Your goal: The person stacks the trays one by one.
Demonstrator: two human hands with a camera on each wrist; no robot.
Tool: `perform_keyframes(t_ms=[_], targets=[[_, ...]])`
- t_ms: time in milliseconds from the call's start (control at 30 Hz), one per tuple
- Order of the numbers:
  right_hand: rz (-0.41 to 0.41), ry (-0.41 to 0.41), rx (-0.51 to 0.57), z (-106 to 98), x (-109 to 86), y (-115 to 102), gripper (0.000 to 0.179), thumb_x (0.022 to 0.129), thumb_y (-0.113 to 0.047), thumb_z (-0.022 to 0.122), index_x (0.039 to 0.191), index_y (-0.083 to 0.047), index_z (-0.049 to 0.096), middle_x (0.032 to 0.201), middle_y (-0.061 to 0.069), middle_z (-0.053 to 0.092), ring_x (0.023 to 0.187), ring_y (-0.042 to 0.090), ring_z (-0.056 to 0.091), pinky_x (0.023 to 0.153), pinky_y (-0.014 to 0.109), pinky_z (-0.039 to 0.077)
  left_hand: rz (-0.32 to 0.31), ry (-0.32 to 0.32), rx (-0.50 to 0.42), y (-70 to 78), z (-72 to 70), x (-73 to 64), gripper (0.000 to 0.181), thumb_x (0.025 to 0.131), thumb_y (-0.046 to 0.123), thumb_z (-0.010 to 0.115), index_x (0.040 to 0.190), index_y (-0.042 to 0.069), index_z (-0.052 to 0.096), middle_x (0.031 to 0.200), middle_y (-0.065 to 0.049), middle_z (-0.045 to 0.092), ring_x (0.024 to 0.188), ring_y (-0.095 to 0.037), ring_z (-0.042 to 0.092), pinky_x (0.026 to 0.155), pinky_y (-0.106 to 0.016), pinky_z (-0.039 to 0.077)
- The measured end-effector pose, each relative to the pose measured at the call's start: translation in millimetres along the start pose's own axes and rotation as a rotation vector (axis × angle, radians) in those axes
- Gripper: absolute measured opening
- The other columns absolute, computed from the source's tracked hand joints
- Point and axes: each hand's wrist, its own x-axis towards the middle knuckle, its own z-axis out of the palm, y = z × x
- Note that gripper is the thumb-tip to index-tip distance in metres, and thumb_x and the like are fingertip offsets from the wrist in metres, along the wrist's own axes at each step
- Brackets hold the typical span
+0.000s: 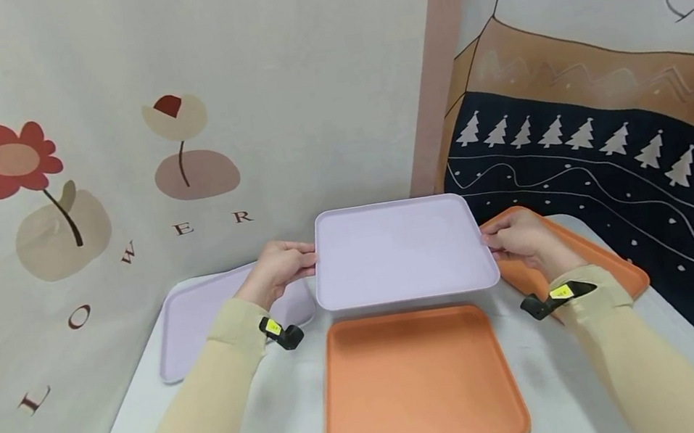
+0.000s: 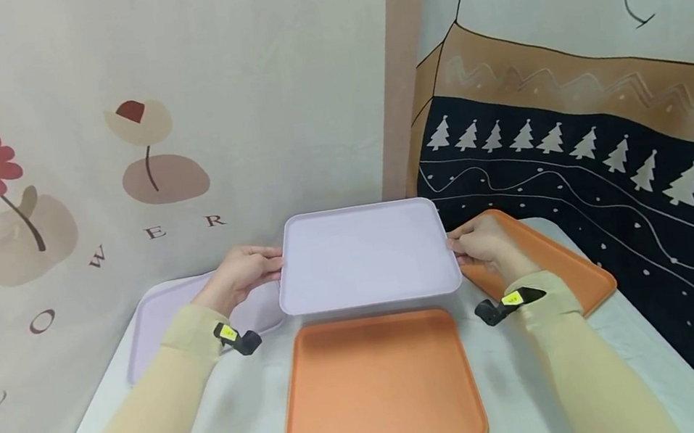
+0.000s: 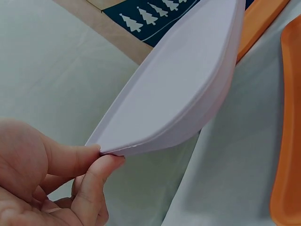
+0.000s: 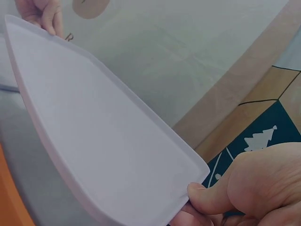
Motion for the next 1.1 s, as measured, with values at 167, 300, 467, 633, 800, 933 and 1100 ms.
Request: perform_keyframes(t_ms=[167, 300, 467, 633, 800, 933, 1100], targets=[[-0.012, -0.002, -0.015, -1.8, -5.1, -3.5, 0.035, 0.100, 0.003, 0.069, 0.130, 0.019, 0.062, 0.098, 0.014, 0.068, 0.072, 0.014, 0.066, 0.068, 0.024, 0.063, 0.008, -0.009, 0.006, 1.4, -1.4, -6.6, 0.038, 0.098, -0.005, 0.069, 0.134, -0.015, 0.063, 0.111, -0.019, 0.071, 0.075, -0.009, 0.069, 0.077, -0.025, 0.064], [-0.035, -0.025, -0.008, -3.4, -8.9, -4.2, 0.034, 0.098, 0.004, 0.070, 0.128, 0.020, 0.062, 0.095, 0.013, 0.069, 0.070, 0.013, 0.067, 0.067, 0.024, 0.063, 0.019, -0.015, -0.005, 1.8, -2.3, -11.8, 0.038, 0.098, -0.007, 0.068, 0.134, -0.017, 0.062, 0.107, -0.016, 0.072, 0.074, -0.009, 0.069, 0.076, -0.024, 0.064], [-0.059, -0.039, -0.029, -5.9, -14.6, -4.8, 0.035, 0.098, 0.004, 0.071, 0.127, 0.021, 0.062, 0.096, 0.015, 0.069, 0.071, 0.013, 0.067, 0.067, 0.024, 0.063, 0.048, -0.034, -0.019, 2.5, -3.7, -17.1, 0.037, 0.098, -0.009, 0.065, 0.133, -0.020, 0.061, 0.100, -0.013, 0.073, 0.075, -0.009, 0.070, 0.076, -0.025, 0.064], [-0.067, -0.048, -0.064, -7.7, -20.9, -6.0, 0.033, 0.099, 0.003, 0.071, 0.126, 0.020, 0.063, 0.102, 0.019, 0.067, 0.074, 0.015, 0.068, 0.069, 0.024, 0.063, 0.044, -0.027, -0.004, 3.2, -5.7, -22.3, 0.036, 0.098, -0.006, 0.067, 0.132, -0.017, 0.063, 0.103, -0.014, 0.074, 0.078, -0.010, 0.071, 0.078, -0.026, 0.064], [-0.077, -0.061, -0.083, -8.3, -26.0, -5.3, 0.032, 0.099, 0.003, 0.070, 0.125, 0.020, 0.063, 0.103, 0.019, 0.067, 0.075, 0.016, 0.067, 0.069, 0.024, 0.063, 0.034, -0.024, -0.002, 1.6, -7.2, -26.2, 0.037, 0.098, -0.005, 0.069, 0.134, -0.015, 0.064, 0.109, -0.016, 0.074, 0.081, -0.011, 0.072, 0.080, -0.027, 0.064], [-0.092, -0.064, -0.085, -9.0, -29.4, -5.5, 0.032, 0.099, 0.004, 0.069, 0.125, 0.022, 0.062, 0.102, 0.020, 0.067, 0.075, 0.015, 0.068, 0.068, 0.025, 0.064, 0.041, -0.029, -0.009, 1.1, -6.9, -29.2, 0.037, 0.099, -0.005, 0.068, 0.134, -0.015, 0.063, 0.110, -0.016, 0.074, 0.082, -0.010, 0.072, 0.081, -0.028, 0.064], [-0.089, -0.073, -0.095, -11.0, -34.0, -5.8, 0.033, 0.100, 0.003, 0.069, 0.127, 0.022, 0.061, 0.106, 0.021, 0.066, 0.076, 0.016, 0.069, 0.069, 0.026, 0.064, 0.049, -0.035, -0.028, -0.3, -5.9, -32.6, 0.036, 0.098, -0.006, 0.068, 0.132, -0.017, 0.063, 0.109, -0.016, 0.074, 0.081, -0.010, 0.072, 0.080, -0.027, 0.064]])
